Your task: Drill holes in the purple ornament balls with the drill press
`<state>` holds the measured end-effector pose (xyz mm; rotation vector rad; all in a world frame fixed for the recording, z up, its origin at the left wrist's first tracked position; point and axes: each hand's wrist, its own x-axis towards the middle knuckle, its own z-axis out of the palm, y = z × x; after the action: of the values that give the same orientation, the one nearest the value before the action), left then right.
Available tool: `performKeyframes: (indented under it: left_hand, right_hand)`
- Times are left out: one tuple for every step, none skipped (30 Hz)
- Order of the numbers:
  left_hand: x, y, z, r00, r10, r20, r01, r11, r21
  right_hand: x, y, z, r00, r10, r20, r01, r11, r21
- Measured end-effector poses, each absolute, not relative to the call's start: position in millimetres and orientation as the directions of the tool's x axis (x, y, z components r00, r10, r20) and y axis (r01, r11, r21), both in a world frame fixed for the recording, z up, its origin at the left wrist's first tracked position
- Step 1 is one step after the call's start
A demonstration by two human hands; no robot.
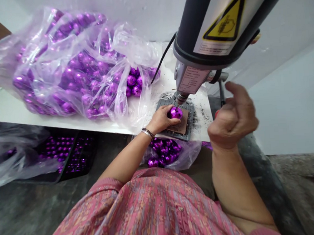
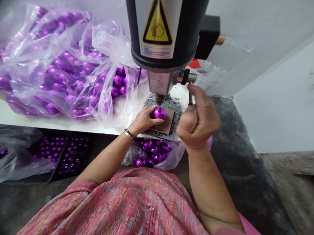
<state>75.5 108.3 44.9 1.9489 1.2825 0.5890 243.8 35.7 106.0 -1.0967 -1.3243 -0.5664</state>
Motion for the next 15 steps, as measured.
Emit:
performKeyframes:
  left_hand:
    - [75,108,45,0.406,0.914,-0.015,0.585,-0.247,0.772]
    - [75,108,46,0.411,0.911,-0.016,0.581,-0.249,0.775]
    - [74,108,46,0.416,0.909,-0.012,0.573,-0.251,0.780]
    - [72,107,46,0.421,0.907,-0.005,0.562,-0.256,0.787]
    - [70,105,46,0.425,0.905,0.004,0.547,-0.260,0.796]
    - [67,103,46,0.428,0.903,0.013,0.530,-0.263,0.807]
    - [64,100,46,0.429,0.903,0.023,0.511,-0.264,0.818]
    - [59,96,47,0.426,0.904,0.032,0.493,-0.262,0.830]
    - [54,91,47,0.421,0.906,0.041,0.477,-0.259,0.840]
    - [49,86,47,0.414,0.909,0.049,0.462,-0.256,0.849]
    - [43,80,47,0.408,0.911,0.058,0.447,-0.255,0.857]
    - [38,75,47,0.406,0.911,0.066,0.432,-0.255,0.865]
    - [33,69,48,0.408,0.910,0.074,0.417,-0.258,0.871]
    - [28,64,49,0.412,0.908,0.080,0.402,-0.260,0.878]
    - [24,59,49,0.417,0.905,0.085,0.387,-0.262,0.884]
  right_hand:
    - [243,36,119,0.236,0.254,0.938,0.839,0.433,-0.328]
    - [243,36,135,0.258,0.272,0.927,0.824,0.439,-0.359]
    - [243,38,152,0.286,0.281,0.916,0.810,0.440,-0.388]
    - [243,40,169,0.304,0.305,0.903,0.794,0.443,-0.417]
    - [244,42,185,0.335,0.402,0.852,0.756,0.426,-0.498]
    - [245,46,198,0.349,0.470,0.811,0.723,0.416,-0.552]
    - [246,50,208,0.380,0.503,0.776,0.694,0.399,-0.599]
    - [248,54,214,0.403,0.532,0.745,0.668,0.385,-0.637]
    - [249,57,217,0.420,0.548,0.724,0.650,0.375,-0.661]
    - [251,61,218,0.436,0.551,0.712,0.638,0.368,-0.676]
    - [253,64,217,0.441,0.555,0.705,0.635,0.362,-0.682]
    - [254,66,214,0.447,0.550,0.705,0.636,0.359,-0.683]
    - [256,68,211,0.454,0.545,0.705,0.635,0.358,-0.685]
    - [257,70,209,0.461,0.534,0.709,0.634,0.360,-0.684]
    - [259,71,206,0.467,0.527,0.710,0.632,0.362,-0.685]
